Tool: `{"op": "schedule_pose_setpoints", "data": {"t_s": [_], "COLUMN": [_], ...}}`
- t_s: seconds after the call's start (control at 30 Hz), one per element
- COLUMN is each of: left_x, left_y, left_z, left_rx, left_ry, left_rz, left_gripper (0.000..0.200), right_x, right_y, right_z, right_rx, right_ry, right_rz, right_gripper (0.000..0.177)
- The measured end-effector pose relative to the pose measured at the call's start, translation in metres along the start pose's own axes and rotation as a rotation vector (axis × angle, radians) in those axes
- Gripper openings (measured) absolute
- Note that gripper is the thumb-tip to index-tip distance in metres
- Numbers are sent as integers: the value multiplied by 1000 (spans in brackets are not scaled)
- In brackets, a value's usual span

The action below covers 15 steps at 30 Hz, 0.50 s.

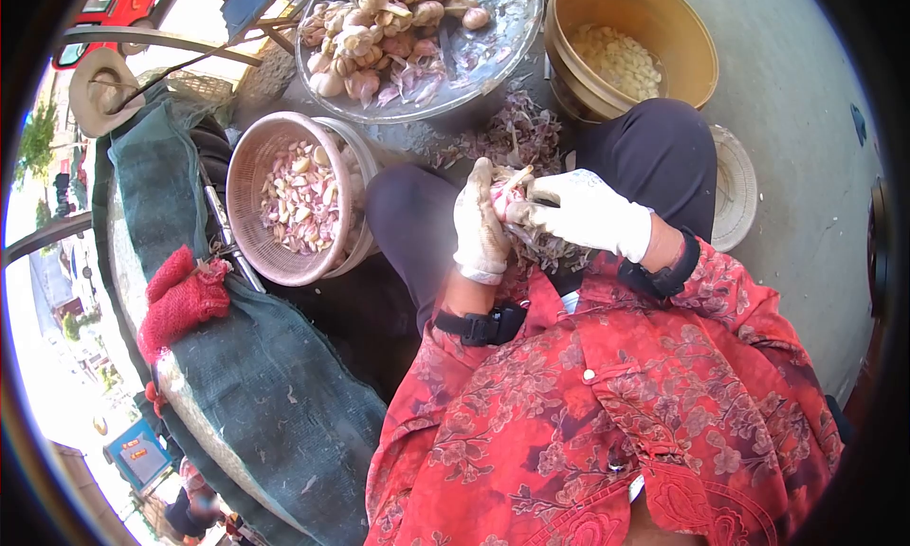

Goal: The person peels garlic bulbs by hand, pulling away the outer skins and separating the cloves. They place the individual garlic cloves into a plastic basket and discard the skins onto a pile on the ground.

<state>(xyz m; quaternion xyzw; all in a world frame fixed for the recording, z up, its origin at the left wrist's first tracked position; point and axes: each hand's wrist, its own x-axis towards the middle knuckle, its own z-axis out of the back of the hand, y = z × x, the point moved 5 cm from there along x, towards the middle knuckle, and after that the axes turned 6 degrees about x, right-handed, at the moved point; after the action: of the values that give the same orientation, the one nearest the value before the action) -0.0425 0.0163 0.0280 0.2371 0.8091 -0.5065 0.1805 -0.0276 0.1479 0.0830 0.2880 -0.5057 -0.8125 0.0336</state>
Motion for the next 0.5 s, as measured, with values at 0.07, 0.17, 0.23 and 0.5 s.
{"op": "schedule_pose_setpoints", "data": {"t_s": [0.07, 0.17, 0.23, 0.5], "left_x": [1, -3, -4, -2], "left_y": [1, -4, 0, 2], "left_z": [4, -3, -1, 0], "left_rx": [119, 107, -26, -148], "left_ry": [-30, -92, -127, -84], "left_rz": [-62, -37, 53, 196], "left_gripper": [37, 37, 38, 48], "right_x": [0, 0, 0, -7], "right_y": [6, -1, 0, -3], "right_z": [1, -5, -10, -16], "right_rx": [-55, 128, 60, -283], "right_ry": [15, -25, 24, 139], "right_rz": [74, 117, 68, 104], "right_gripper": [49, 39, 40, 47]}}
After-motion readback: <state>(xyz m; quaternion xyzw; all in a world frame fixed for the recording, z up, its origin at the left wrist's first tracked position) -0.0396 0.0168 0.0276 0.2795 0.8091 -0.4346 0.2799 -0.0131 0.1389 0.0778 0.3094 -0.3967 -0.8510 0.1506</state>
